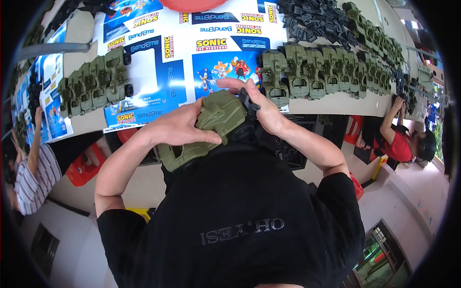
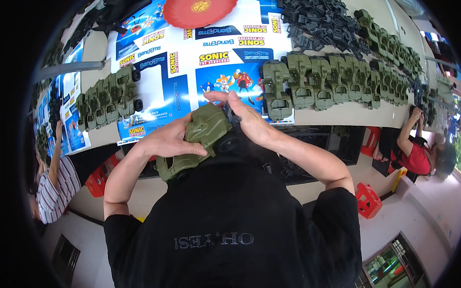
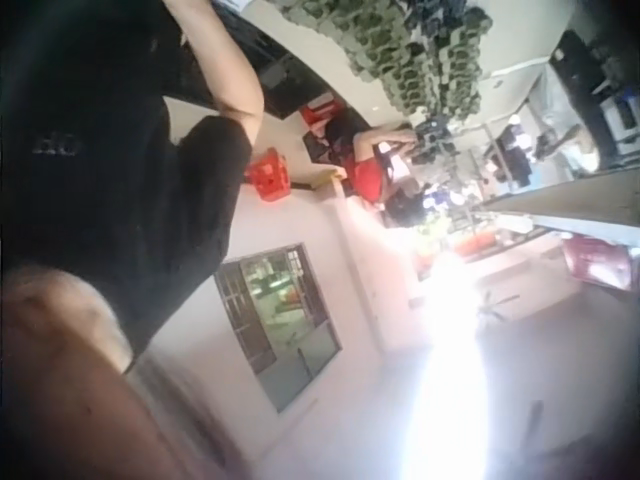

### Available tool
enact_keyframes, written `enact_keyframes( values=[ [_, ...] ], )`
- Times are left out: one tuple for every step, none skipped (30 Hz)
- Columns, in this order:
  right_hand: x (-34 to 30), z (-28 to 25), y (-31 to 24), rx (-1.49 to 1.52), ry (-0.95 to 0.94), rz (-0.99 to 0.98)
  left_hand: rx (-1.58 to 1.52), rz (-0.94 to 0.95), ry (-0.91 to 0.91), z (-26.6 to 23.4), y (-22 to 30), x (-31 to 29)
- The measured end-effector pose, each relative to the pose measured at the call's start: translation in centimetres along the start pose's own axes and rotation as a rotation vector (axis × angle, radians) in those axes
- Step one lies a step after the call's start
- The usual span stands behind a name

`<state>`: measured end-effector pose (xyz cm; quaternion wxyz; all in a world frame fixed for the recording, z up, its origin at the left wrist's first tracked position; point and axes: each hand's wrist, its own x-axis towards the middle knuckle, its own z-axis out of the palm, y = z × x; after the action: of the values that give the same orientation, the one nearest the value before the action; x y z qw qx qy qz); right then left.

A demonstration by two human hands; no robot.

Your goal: The person assembles green plastic toy tanks by hand at a workbench. They repeatedly pick up a tank body, attach black wheels, and place the completed unit on the table. The process is repeated for multiple units throughout the clip.

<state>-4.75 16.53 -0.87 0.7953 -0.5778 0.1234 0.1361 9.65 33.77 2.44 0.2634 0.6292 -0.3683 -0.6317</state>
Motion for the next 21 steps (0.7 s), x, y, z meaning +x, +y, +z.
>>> enact_keyframes(
  values=[
    [-0.1, 0.2, -0.1, 0.011, 0.018, -0.063, 0.028, -0.019, 0.013, 0.0, 0.4, -0.4],
    [-0.2, 0.5, -0.1, 0.022, 0.036, -0.126, 0.102, -0.004, 0.019, 0.0, 0.7, -0.6],
    [-0.3, 0.7, -0.1, 0.031, 0.052, -0.189, 0.157, 0.012, 0.047, 0.2, 1.1, -0.9],
    [-0.4, 0.7, 0.0, 0.005, 0.031, -0.219, 0.211, 0.025, 0.081, 0.4, 1.6, -1.2],
    [-0.6, 0.5, 0.0, -0.021, 0.009, -0.25, 0.265, 0.038, 0.116, 0.6, 2.0, -1.4],
    [-0.7, 0.3, 0.0, -0.047, -0.012, -0.28, 0.29, 0.034, 0.118, 0.7, 2.3, -1.5],
    [-0.9, 0.1, 0.1, -0.149, 0.004, -0.3, 0.302, 0.02, 0.133, 0.9, 2.4, -1.6],
    [-1.0, -0.2, 0.3, -0.25, 0.021, -0.319, 0.315, 0.006, 0.147, 1.0, 2.5, -1.6],
    [-1.1, -0.3, 0.3, -0.352, 0.038, -0.338, 0.327, -0.008, 0.162, 1.1, 2.6, -1.7],
    [-1.2, -0.3, 0.3, -0.312, 0.03, -0.341, 0.33, -0.004, 0.152, 1.1, 2.8, -1.7],
    [-1.4, -0.2, 0.1, -0.273, 0.022, -0.344, 0.333, 0.0, 0.143, 1.0, 3.1, -1.7],
    [-1.6, 0.0, 0.0, -0.234, 0.015, -0.348, 0.336, 0.005, 0.132, 0.9, 3.2, -1.7],
    [-1.7, 0.0, -0.5, -0.181, 0.012, -0.307, 0.282, 0.034, 0.116, 0.6, 3.2, -1.6],
    [-1.9, 0.1, -1.3, -0.128, 0.01, -0.268, 0.228, 0.063, 0.1, 0.3, 2.9, -1.4],
    [-2.0, 0.2, -1.8, -0.074, 0.008, -0.229, 0.175, 0.091, 0.082, 0.0, 2.6, -1.2],
    [-2.1, 0.5, -2.1, 0.008, 0.051, -0.214, 0.099, 0.11, 0.032, -0.5, 2.0, -0.9],
    [-2.2, 0.9, -2.4, 0.092, 0.099, -0.206, 0.029, 0.13, -0.022, -1.2, 1.2, -0.5],
    [-2.1, 1.0, -2.5, 0.177, 0.146, -0.197, -0.04, 0.147, -0.077, -1.6, 0.6, 0.0],
    [-2.0, 0.9, -2.5, 0.09, 0.152, -0.179, -0.129, 0.138, -0.11, -1.7, 0.0, 0.2],
    [-1.9, 0.6, -2.4, 0.004, 0.16, -0.159, -0.218, 0.127, -0.143, -1.8, -0.5, 0.5],
    [-1.8, 0.4, -2.4, -0.082, 0.169, -0.139, -0.307, 0.116, -0.175, -1.9, -0.8, 0.6]
  ],
)
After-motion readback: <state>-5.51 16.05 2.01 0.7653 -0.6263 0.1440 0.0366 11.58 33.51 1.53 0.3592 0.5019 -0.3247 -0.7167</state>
